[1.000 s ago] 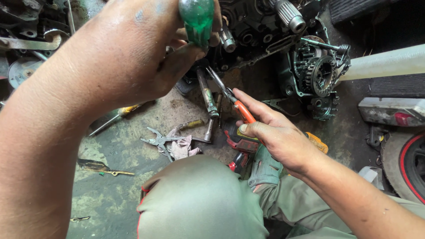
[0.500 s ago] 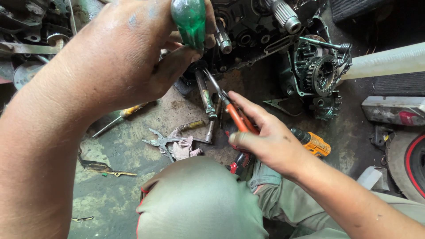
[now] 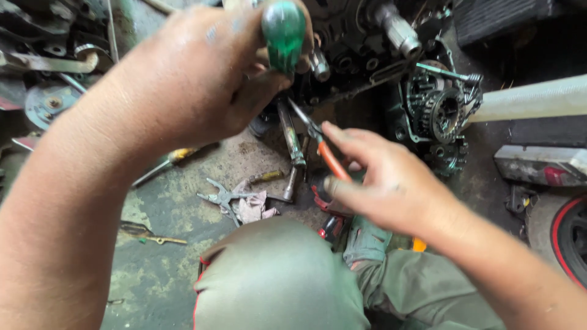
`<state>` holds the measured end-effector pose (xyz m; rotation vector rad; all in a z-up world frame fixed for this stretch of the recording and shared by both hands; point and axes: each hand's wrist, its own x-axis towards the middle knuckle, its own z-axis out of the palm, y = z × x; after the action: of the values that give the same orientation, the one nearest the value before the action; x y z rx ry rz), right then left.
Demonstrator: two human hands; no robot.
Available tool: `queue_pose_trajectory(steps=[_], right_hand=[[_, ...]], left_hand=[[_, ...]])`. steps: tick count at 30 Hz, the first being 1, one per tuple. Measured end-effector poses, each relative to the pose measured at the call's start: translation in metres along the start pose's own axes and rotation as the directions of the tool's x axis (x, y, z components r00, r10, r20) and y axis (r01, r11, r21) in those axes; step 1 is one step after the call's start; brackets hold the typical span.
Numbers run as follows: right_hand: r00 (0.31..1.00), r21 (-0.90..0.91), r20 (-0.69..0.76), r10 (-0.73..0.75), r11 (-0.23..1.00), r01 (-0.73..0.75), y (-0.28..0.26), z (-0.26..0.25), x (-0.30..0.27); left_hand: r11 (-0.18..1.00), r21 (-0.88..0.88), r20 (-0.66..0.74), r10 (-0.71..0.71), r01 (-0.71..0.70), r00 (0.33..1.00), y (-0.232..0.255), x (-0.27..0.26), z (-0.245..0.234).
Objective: Disassembling and inspecting internal components of a motorcycle engine.
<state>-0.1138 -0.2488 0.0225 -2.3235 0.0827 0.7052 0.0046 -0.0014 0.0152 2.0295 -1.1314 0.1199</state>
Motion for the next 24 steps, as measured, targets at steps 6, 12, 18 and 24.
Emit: queue_pose_trajectory(steps=[6,12,18,24], right_hand=[[0.996,-0.266,0.041,-0.082,0.960,0.090,-0.004,-0.013,0.008],[0.988,-0.387,0.043,-0.146,0.909,0.151,-0.006,-0.022,0.009],[0.983,-0.315,0.183,0.028,0.949,0.031,-0.011,-0.029,0.027],[0.861,0.333,0.360,0.360,0.812,-0.479,-0.004,-0.032,0.034]], left_hand=[[0.995,-0.101,0.041,0.007,-0.002,0.999,0.002,-0.005,0.003],[0.997,0.069,-0.001,-0.029,0.029,1.000,-0.005,0.001,0.004],[0.999,0.006,0.032,-0.052,0.052,0.998,-0.003,-0.003,0.004],[0.996,0.051,0.036,-0.068,0.066,0.997,-0.007,-0.007,0.007]])
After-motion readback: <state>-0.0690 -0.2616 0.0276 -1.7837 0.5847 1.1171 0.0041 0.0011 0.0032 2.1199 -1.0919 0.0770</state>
